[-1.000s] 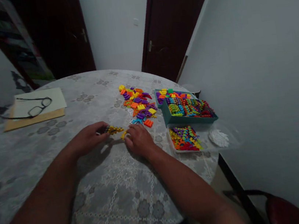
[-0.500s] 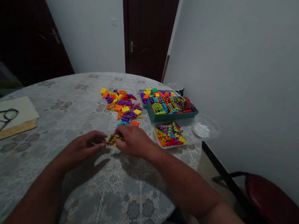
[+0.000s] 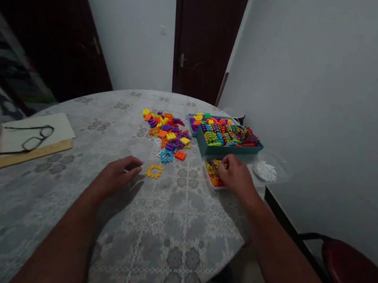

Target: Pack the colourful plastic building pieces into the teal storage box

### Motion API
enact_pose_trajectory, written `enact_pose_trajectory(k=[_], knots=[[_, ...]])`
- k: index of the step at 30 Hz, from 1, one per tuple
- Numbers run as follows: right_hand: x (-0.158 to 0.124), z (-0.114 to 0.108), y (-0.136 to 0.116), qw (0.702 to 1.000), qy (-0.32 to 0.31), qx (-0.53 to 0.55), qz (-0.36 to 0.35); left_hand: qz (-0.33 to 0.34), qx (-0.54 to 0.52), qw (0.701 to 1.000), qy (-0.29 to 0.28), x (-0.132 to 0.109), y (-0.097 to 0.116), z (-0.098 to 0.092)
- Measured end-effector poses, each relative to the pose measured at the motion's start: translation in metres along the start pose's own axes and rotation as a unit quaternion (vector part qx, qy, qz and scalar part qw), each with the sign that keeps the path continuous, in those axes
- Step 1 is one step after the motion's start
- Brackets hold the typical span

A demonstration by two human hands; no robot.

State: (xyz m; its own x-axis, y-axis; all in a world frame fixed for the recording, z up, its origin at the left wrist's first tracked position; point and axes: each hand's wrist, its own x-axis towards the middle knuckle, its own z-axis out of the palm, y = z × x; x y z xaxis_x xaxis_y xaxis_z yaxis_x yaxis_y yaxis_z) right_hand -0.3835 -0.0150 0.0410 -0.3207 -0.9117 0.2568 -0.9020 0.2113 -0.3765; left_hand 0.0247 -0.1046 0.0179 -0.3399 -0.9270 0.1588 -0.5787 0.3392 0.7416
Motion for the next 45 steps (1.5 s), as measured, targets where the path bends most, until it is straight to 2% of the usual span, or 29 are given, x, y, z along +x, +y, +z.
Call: enact_pose_trajectory(k=[2, 4, 7, 10, 13, 15, 18, 20, 23, 27, 31, 35, 37, 41, 45], knots=[[-0.001, 0.003, 0.0, 0.999, -0.002, -0.038, 0.004, 0.0, 0.007, 1.0, 0.006, 0.0, -0.003, 0.001], [0.001, 0.002, -0.005, 0.997, 0.024, -0.075, -0.02, 0.0, 0.013, 1.0, 0.01, 0.001, -0.005, 0.002], [0.006, -0.001, -0.023, 0.99, 0.058, -0.066, -0.107, 0.008, 0.022, 1.0, 0.003, 0.0, -0.007, 0.003], [0.01, 0.007, -0.057, 0.978, 0.024, -0.004, -0.205, 0.007, 0.042, 0.999, 0.0, -0.002, -0.004, 0.005], [0.013, 0.03, -0.098, 0.961, -0.032, 0.019, -0.274, 0.012, 0.072, 0.997, -0.011, -0.004, -0.003, 0.007], [0.017, 0.052, -0.124, 0.954, -0.06, 0.0, -0.295, 0.029, 0.096, 0.995, -0.02, -0.004, -0.005, 0.01], [0.024, 0.082, -0.151, 0.953, -0.094, -0.052, -0.283, 0.048, 0.122, 0.991, -0.028, -0.003, -0.009, 0.014], [0.027, 0.099, -0.16, 0.956, -0.102, -0.076, -0.264, 0.052, 0.133, 0.989, -0.027, -0.003, -0.013, 0.015], [0.027, 0.118, -0.161, 0.96, -0.085, -0.072, -0.259, 0.051, 0.149, 0.987, -0.02, -0.004, -0.015, 0.015], [0.022, 0.135, -0.155, 0.949, -0.059, -0.002, -0.308, 0.048, 0.14, 0.989, 0.006, -0.006, -0.013, 0.016], [0.016, 0.141, -0.155, 0.916, -0.062, 0.098, -0.384, 0.077, 0.099, 0.991, 0.04, -0.007, -0.008, 0.017], [0.012, 0.139, -0.159, 0.88, -0.09, 0.195, -0.425, 0.069, 0.073, 0.995, 0.018, -0.006, -0.005, 0.014], [0.014, 0.137, -0.158, 0.889, -0.059, 0.208, -0.404, 0.043, 0.078, 0.996, 0.017, -0.005, -0.005, 0.012], [0.029, 0.136, -0.145, 0.949, 0.043, 0.138, -0.281, -0.022, 0.076, 0.996, 0.051, -0.003, -0.005, 0.008], [0.041, 0.142, -0.134, 0.979, 0.031, 0.04, -0.196, -0.054, 0.057, 0.994, 0.075, -0.004, -0.001, 0.007]])
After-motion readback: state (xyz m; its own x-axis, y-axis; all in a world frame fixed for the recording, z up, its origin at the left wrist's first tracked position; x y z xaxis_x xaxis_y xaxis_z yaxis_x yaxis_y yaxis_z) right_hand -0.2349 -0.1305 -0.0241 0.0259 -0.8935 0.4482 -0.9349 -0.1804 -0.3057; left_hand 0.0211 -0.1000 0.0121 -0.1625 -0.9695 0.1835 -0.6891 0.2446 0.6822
